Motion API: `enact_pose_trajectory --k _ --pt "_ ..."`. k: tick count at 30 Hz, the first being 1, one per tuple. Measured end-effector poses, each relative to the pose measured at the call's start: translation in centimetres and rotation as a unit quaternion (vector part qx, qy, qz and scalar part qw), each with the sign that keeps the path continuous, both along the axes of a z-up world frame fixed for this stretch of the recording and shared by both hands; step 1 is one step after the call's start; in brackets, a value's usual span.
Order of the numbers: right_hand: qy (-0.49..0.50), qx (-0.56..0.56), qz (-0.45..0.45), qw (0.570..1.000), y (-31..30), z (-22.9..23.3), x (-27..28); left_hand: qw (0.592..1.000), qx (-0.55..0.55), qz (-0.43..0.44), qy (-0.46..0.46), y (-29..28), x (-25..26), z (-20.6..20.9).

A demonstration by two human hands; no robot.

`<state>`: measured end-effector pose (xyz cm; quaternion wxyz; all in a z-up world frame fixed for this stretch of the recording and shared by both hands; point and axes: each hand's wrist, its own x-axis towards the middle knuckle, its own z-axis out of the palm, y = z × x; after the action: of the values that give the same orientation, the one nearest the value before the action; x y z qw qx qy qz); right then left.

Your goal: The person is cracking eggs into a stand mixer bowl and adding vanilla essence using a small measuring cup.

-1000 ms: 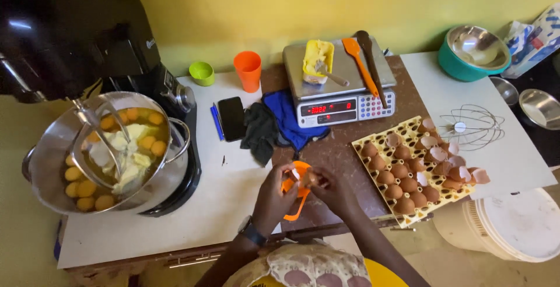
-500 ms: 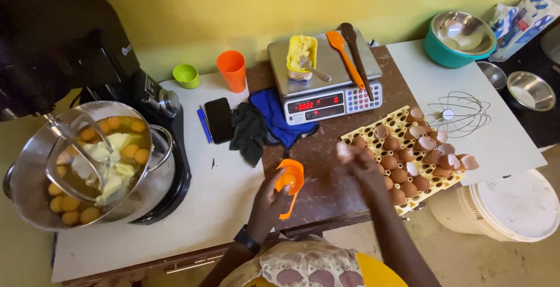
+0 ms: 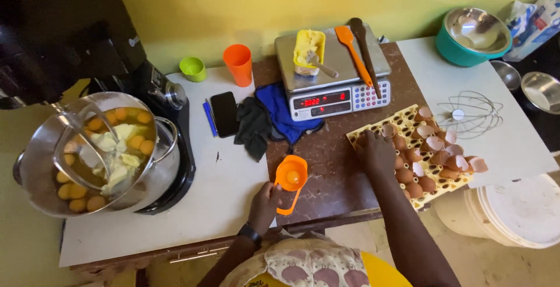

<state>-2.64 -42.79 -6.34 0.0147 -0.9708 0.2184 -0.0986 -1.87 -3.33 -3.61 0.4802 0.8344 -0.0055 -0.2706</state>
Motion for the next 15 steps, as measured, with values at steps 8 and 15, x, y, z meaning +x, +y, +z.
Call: enact_pose_trajectory --k 8,15 --pt "-0.041 0.204 -0.112 0.972 3.0 6.8 -1.1 0.992 -0.100 0.069 0.033 -0.3 0.2 1.9" --pt "-0.105 0.249 -0.112 0.956 4.6 5.9 -6.2 0.933 -0.335 0.132 0.024 3.5 0.6 10.5"
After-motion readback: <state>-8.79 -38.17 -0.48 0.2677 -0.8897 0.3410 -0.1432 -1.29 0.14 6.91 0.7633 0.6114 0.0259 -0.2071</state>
